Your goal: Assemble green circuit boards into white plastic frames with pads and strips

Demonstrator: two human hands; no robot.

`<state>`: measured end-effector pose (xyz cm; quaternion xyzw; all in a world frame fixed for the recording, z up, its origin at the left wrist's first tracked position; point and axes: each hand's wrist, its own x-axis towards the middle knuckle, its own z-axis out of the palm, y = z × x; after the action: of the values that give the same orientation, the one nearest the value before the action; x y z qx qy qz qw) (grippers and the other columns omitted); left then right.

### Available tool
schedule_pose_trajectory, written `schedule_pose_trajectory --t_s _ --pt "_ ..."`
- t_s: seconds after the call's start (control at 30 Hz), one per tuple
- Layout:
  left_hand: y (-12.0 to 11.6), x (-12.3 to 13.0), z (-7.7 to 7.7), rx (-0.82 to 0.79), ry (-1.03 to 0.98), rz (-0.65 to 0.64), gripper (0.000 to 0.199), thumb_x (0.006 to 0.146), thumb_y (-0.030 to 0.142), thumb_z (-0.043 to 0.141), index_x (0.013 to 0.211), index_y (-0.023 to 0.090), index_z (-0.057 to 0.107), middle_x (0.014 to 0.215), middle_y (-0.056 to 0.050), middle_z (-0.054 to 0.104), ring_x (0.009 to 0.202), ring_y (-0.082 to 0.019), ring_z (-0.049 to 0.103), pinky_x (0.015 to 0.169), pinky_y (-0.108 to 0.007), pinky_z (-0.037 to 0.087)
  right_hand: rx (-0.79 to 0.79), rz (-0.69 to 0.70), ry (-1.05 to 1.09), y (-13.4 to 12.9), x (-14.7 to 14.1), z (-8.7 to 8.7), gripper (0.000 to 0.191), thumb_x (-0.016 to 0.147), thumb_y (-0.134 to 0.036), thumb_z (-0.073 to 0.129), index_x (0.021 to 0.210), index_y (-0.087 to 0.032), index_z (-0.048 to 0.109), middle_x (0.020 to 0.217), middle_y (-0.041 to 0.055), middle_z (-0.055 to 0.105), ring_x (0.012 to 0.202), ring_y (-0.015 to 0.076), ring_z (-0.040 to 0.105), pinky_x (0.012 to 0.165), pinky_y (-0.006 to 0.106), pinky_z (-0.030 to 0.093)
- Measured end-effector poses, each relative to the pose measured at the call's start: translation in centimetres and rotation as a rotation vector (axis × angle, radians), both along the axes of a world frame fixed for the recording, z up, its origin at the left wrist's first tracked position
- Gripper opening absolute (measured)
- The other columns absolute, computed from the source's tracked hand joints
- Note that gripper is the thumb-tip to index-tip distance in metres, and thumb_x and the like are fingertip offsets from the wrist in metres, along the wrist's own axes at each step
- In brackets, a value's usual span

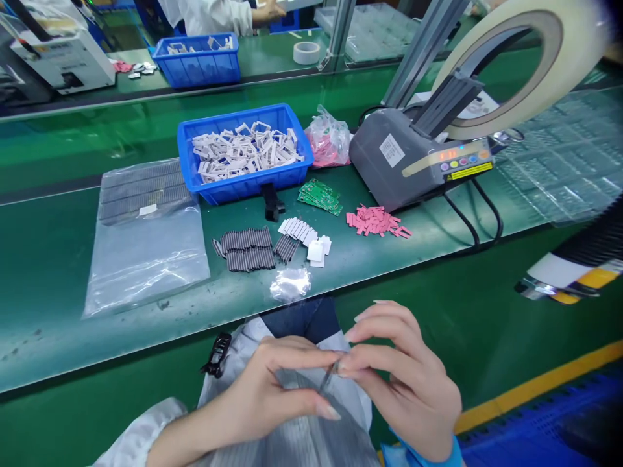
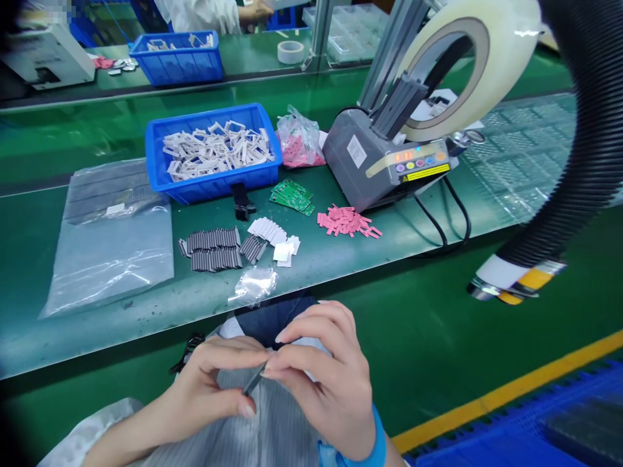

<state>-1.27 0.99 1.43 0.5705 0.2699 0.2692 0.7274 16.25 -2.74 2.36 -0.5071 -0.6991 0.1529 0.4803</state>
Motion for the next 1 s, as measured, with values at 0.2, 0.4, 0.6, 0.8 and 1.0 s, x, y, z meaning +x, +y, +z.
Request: schedule_pose_trajectory --t_s 0.2,0.4,0.6,0.8,1.0 --pt "0.4 -0.7 -0.5 -0.296 0.024 0.323 0.028 0.062 0.032 0.082 0.089 0.030 0.076 0.082 0.001 0.079 0.076 -0.016 0.073 0.073 -0.022 0.058 0.063 -0.030 -0.125 -0.3 -1.4 -0.7 0.015 0.089 -0.012 0.046 0.080 -0.019 0.056 0.084 0.0020 0.058 0.085 0.0151 0.053 0.093 0.036 0.036" --pt "2.0 -3.7 -1.5 -0.247 0.219 0.541 0.029 0.061 0.023 0.082 0.089 0.022 0.075 0.082 -0.003 0.078 0.079 -0.019 0.074 0.074 -0.024 0.060 -0.236 -0.127 0.003 3.4 -2.5 -4.1 0.013 0.090 -0.020 0.046 0.077 -0.020 0.049 0.075 0.0005 0.056 0.066 0.0120 0.053 0.058 0.023 0.045" --pt "3.1 -3.8 0.1 0.051 0.469 0.481 0.031 0.060 0.023 0.079 0.089 0.016 0.073 0.084 -0.007 0.078 0.079 -0.025 0.074 0.077 -0.033 0.062 -0.095 -0.262 -0.201 5.4 -4.1 -8.0 0.009 0.086 -0.013 0.051 0.087 -0.017 0.060 0.087 0.0074 0.066 0.082 0.0198 0.056 0.069 0.032 0.042" --pt "4.1 -3.5 1.2 0.382 0.650 0.404 0.041 0.065 0.032 0.076 0.102 0.016 0.071 0.085 -0.006 0.078 0.082 -0.026 0.073 0.080 -0.037 0.060 0.054 -0.026 -0.310 4.2 -2.5 -6.6 0.019 0.086 -0.011 0.056 0.102 -0.021 0.063 0.102 0.0001 0.071 0.097 0.0218 0.060 0.082 0.038 0.041" --pt "5.3 -2.7 0.7 0.605 0.701 0.262 0.054 0.071 0.032 0.072 0.122 0.021 0.058 0.091 -0.004 0.078 0.085 -0.026 0.073 0.078 -0.038 0.059 0.004 0.107 -0.050 5.4 -0.7 -3.1 0.041 0.085 -0.040 0.061 0.119 -0.017 0.055 0.111 0.0086 0.065 0.104 0.0218 0.056 0.087 0.040 0.048"
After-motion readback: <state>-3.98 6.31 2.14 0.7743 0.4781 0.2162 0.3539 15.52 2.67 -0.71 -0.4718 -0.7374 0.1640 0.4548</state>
